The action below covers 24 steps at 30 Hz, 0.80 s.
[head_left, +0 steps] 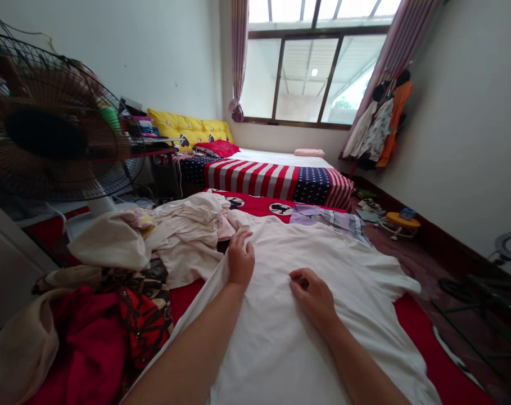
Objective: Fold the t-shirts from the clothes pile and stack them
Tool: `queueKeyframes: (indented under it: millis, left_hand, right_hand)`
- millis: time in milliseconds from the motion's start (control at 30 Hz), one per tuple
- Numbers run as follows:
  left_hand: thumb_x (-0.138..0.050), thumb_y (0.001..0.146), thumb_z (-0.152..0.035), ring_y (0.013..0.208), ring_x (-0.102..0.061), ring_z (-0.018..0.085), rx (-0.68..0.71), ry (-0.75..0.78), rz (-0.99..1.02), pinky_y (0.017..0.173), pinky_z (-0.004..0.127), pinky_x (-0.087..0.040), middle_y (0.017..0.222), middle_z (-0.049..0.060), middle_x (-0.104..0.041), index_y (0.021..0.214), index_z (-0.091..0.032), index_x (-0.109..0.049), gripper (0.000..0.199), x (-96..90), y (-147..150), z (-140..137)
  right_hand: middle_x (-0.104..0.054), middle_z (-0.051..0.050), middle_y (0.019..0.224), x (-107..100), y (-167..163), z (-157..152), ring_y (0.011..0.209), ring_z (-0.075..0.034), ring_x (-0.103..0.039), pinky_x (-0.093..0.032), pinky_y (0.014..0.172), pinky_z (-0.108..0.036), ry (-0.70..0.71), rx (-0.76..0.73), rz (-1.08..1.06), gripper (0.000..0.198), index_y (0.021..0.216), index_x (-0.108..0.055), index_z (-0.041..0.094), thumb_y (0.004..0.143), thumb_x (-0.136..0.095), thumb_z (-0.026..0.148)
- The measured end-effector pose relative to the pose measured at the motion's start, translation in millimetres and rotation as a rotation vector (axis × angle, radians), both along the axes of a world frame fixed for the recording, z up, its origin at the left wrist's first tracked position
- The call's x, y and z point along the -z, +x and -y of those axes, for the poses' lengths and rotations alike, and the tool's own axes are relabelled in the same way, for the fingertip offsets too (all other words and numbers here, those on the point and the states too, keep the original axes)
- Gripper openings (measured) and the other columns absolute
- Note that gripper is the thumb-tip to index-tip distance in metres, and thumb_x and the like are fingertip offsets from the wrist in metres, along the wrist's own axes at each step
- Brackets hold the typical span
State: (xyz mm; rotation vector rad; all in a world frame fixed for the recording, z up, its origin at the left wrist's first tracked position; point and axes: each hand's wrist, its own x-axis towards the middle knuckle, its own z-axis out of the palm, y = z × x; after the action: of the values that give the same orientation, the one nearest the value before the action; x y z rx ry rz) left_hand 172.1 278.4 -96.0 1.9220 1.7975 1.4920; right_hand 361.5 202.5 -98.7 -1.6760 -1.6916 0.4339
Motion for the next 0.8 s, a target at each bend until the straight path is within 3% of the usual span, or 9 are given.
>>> queueKeyframes:
  millis: [100, 200, 433, 567, 633, 700, 800]
  left_hand:
    - [-0.042, 0.085, -0.016, 0.119, -0.051, 0.023, -0.185, 0.063, -0.021, 0.107, 0.039, -0.037, 0.119, 0.009, -0.061, 0.109, -0.018, -0.062, 0.031, -6.2, -10.8, -1.8]
    - [-0.048, 0.081, -0.018, 0.118, -0.052, 0.027, -0.253, -0.033, -0.067, 0.103, 0.041, -0.04, 0.12, 0.011, -0.061, 0.113, -0.017, -0.06, 0.034, -7.2, -13.9, -3.9]
    - [-0.057, 0.075, -0.014, 0.109, -0.06, 0.027, -0.146, -0.257, -0.059, 0.093, 0.036, -0.047, 0.119, 0.014, -0.063, 0.124, -0.013, -0.052, 0.05, -3.6, -28.0, -19.7]
    - [-0.058, 0.074, -0.011, 0.099, -0.064, 0.025, -0.091, -0.268, -0.056, 0.088, 0.033, -0.05, 0.112, 0.013, -0.068, 0.121, -0.011, -0.056, 0.047, -10.1, -40.7, -28.4]
    - [-0.054, 0.076, -0.009, 0.104, -0.063, 0.023, -0.07, -0.232, -0.071, 0.092, 0.033, -0.048, 0.114, 0.011, -0.067, 0.122, -0.014, -0.057, 0.046, -15.1, -35.5, -23.8]
    - [-0.051, 0.079, -0.008, 0.115, -0.056, 0.021, 0.061, -0.134, -0.181, 0.101, 0.034, -0.042, 0.124, 0.008, -0.062, 0.123, -0.019, -0.058, 0.046, -18.5, -21.0, -11.8]
    - [-0.054, 0.082, -0.017, 0.118, -0.053, 0.021, 0.473, -0.041, -0.473, 0.104, 0.035, -0.038, 0.126, 0.003, -0.061, 0.113, -0.028, -0.066, 0.035, -18.4, 6.5, 10.6]
  right_hand:
    - [-0.068, -0.001, 0.08, 3.6, 7.1, 0.1, 0.072, -0.019, -0.062, -0.046, 0.069, -0.03, 0.039, -0.061, -0.062, 0.014, 0.081, -0.065, 0.025, 0.075, -0.054, 0.031]
    - [-0.068, -0.002, 0.08, 3.1, 11.1, 1.4, 0.073, -0.019, -0.061, -0.046, 0.07, -0.03, 0.044, -0.12, -0.15, 0.014, 0.08, -0.065, 0.023, 0.077, -0.054, 0.031]
    - [-0.068, 0.0, 0.078, 0.6, 9.3, 1.5, 0.073, -0.019, -0.061, -0.045, 0.07, -0.029, 0.027, -0.101, -0.138, 0.012, 0.079, -0.065, 0.024, 0.075, -0.054, 0.028]
    - [-0.068, 0.0, 0.078, 0.4, 9.5, 2.4, 0.073, -0.019, -0.061, -0.045, 0.07, -0.029, 0.017, -0.088, -0.125, 0.013, 0.08, -0.066, 0.024, 0.075, -0.054, 0.028]
    - [-0.067, 0.0, 0.078, 0.8, 9.6, 2.5, 0.073, -0.018, -0.061, -0.045, 0.07, -0.029, 0.012, -0.093, -0.12, 0.013, 0.08, -0.066, 0.024, 0.075, -0.054, 0.028]
    - [-0.067, 0.0, 0.078, 1.6, 9.7, 2.5, 0.072, -0.018, -0.061, -0.045, 0.07, -0.029, 0.022, -0.094, -0.132, 0.013, 0.08, -0.065, 0.023, 0.076, -0.054, 0.028]
    - [-0.068, -0.001, 0.078, 3.8, 10.5, 2.5, 0.072, -0.018, -0.061, -0.045, 0.07, -0.029, 0.044, -0.095, -0.187, 0.014, 0.083, -0.065, 0.022, 0.077, -0.054, 0.029]
